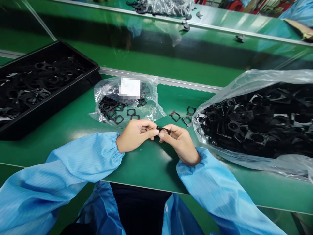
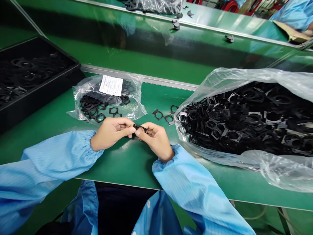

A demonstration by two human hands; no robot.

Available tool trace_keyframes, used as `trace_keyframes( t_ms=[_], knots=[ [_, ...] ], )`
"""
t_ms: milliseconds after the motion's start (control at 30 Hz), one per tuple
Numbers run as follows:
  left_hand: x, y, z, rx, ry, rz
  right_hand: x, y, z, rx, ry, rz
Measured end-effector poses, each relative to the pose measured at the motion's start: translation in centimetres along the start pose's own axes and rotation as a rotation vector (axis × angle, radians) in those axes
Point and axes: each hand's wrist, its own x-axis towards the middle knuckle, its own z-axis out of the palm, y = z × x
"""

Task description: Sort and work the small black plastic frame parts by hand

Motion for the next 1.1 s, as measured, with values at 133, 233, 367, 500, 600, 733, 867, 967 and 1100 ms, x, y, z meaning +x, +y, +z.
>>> trace_keyframes(
  t_ms=[133, 233, 367, 500, 600, 733, 867, 967, 1100],
  knots=[
    [-0.04, 0.05, 0.03, -0.02, -0.012, 0.0, -0.05, -0.14, -0.03, -0.026, -0.033, 0.015],
    [-0.1, 0.04, 0.04, -0.039, -0.02, -0.013, -0.21, -0.22, -0.03, -0.066, -0.062, -0.005],
    [-0.01, -0.06, 0.06, -0.054, -0.021, -0.057, -0.29, -0.14, 0.04, -0.12, -0.048, -0.036],
    [0.13, 0.01, 0.03, -0.049, -0.067, -0.049, -0.05, 0.07, -0.18, -0.112, -0.103, -0.024],
    [0.16, 0.2, 0.04, -0.058, -0.118, -0.018, 0.12, 0.3, -0.38, -0.054, -0.159, -0.004],
    [0.15, 0.43, 0.07, -0.076, -0.118, -0.025, 0.16, 0.4, -0.41, -0.007, -0.174, 0.001],
    [-0.02, 0.6, 0.06, -0.101, -0.141, -0.038, 0.2, 0.2, -0.49, -0.005, -0.194, -0.013],
    [-0.19, 0.62, 0.03, -0.103, -0.152, -0.029, 0.24, -0.03, -0.69, -0.028, -0.208, -0.01],
    [-0.2, 0.34, -0.09, -0.03, -0.126, -0.029, 0.17, -0.2, -0.6, -0.079, -0.109, 0.003]
  ],
)
